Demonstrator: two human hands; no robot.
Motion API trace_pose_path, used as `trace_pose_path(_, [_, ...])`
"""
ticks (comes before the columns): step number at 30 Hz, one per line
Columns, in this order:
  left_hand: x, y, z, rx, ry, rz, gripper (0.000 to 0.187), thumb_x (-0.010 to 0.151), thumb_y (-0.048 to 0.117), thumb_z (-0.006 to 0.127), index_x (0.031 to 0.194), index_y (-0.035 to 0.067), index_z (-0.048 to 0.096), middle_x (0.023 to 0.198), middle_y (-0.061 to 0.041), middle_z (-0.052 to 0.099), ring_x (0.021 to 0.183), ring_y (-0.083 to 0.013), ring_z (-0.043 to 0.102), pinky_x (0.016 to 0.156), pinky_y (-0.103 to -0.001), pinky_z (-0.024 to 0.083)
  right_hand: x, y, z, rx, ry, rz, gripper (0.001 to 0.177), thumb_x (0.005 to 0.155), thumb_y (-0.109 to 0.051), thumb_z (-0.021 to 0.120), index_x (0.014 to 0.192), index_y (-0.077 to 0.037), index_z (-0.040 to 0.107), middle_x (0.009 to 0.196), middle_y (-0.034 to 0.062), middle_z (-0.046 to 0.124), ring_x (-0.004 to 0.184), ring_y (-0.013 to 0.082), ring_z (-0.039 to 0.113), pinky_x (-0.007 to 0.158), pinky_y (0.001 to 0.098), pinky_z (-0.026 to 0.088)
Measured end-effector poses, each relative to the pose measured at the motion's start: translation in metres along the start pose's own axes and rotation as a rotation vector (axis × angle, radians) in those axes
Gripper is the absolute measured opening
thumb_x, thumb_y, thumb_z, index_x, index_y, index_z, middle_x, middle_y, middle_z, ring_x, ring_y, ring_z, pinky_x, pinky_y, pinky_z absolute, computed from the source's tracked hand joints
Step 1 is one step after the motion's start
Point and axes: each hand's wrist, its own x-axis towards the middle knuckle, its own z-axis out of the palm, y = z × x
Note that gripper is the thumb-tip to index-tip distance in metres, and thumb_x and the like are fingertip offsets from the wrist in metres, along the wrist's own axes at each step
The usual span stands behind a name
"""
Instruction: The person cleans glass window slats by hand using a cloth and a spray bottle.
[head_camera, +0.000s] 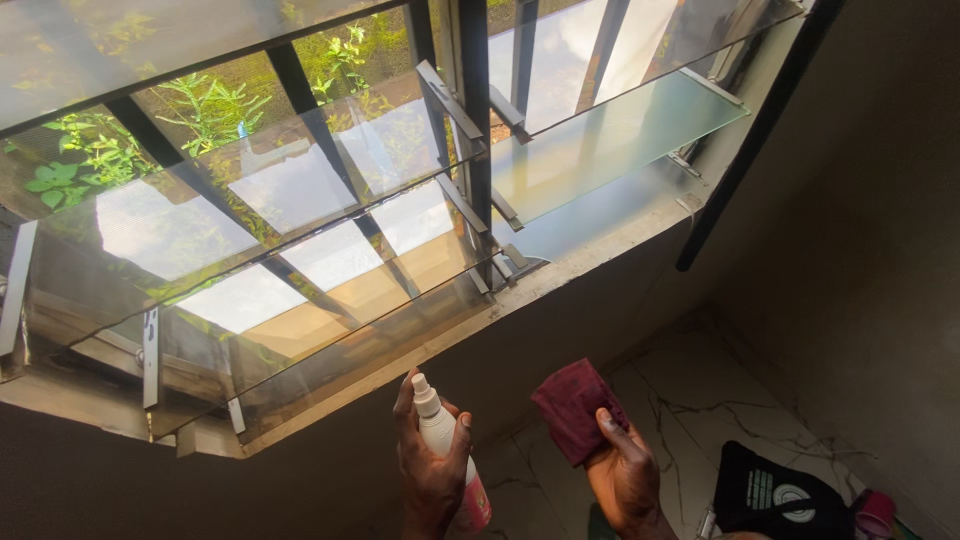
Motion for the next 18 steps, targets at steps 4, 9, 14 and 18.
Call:
trace_pose_path(4, [-0.001, 0.009, 0.017, -0.074, 0.028, -0.193, 0.093, 0.081, 0.002, 0.071, 0.158, 0.017, 0.021, 0.09, -0.006, 0.061, 0.066, -0.0133, 0.062, 0.057, -0.031, 0.056, 0.006, -0.013, -0.011, 0.022, -0.041, -0.01, 0.053, 0.095, -0.018, 0.057, 0.142, 0.007, 0.051, 0.14, 0.0161, 0.061, 0.136, 0.0287, 0.053, 0.117, 0.0471, 0.037])
trace_pose_path(9, [-0.004, 0.014, 0.052, -0.025, -0.035, -0.147, 0.092, 0.083, -0.001, 0.071, 0.161, 0.023, 0.028, 0.09, -0.007, 0.061, 0.067, -0.0122, 0.062, 0.059, -0.03, 0.056, 0.013, -0.045, -0.035, 0.003, -0.087, -0.045, 0.049, 0.097, -0.017, 0.059, 0.138, 0.009, 0.053, 0.135, 0.0147, 0.063, 0.133, 0.0273, 0.055, 0.117, 0.0472, 0.037])
trace_pose_path(14, [-0.01, 0.027, 0.103, -0.054, -0.025, -0.22, 0.09, 0.083, -0.001, 0.07, 0.159, 0.024, 0.029, 0.091, -0.007, 0.059, 0.066, -0.013, 0.063, 0.056, -0.031, 0.059, 0.022, -0.092, -0.063, -0.033, -0.058, -0.038, 0.05, 0.094, -0.017, 0.06, 0.138, 0.006, 0.053, 0.136, 0.0125, 0.063, 0.132, 0.0258, 0.055, 0.117, 0.0465, 0.037])
trace_pose_path(18, [-0.018, 0.035, 0.143, -0.277, 0.004, -0.163, 0.09, 0.085, -0.001, 0.065, 0.16, 0.021, 0.021, 0.1, -0.008, 0.057, 0.072, -0.0137, 0.064, 0.058, -0.033, 0.062, 0.035, -0.126, -0.083, -0.05, -0.037, -0.026, 0.051, 0.093, -0.018, 0.06, 0.138, 0.005, 0.053, 0.136, 0.0142, 0.063, 0.133, 0.0266, 0.056, 0.117, 0.0461, 0.038])
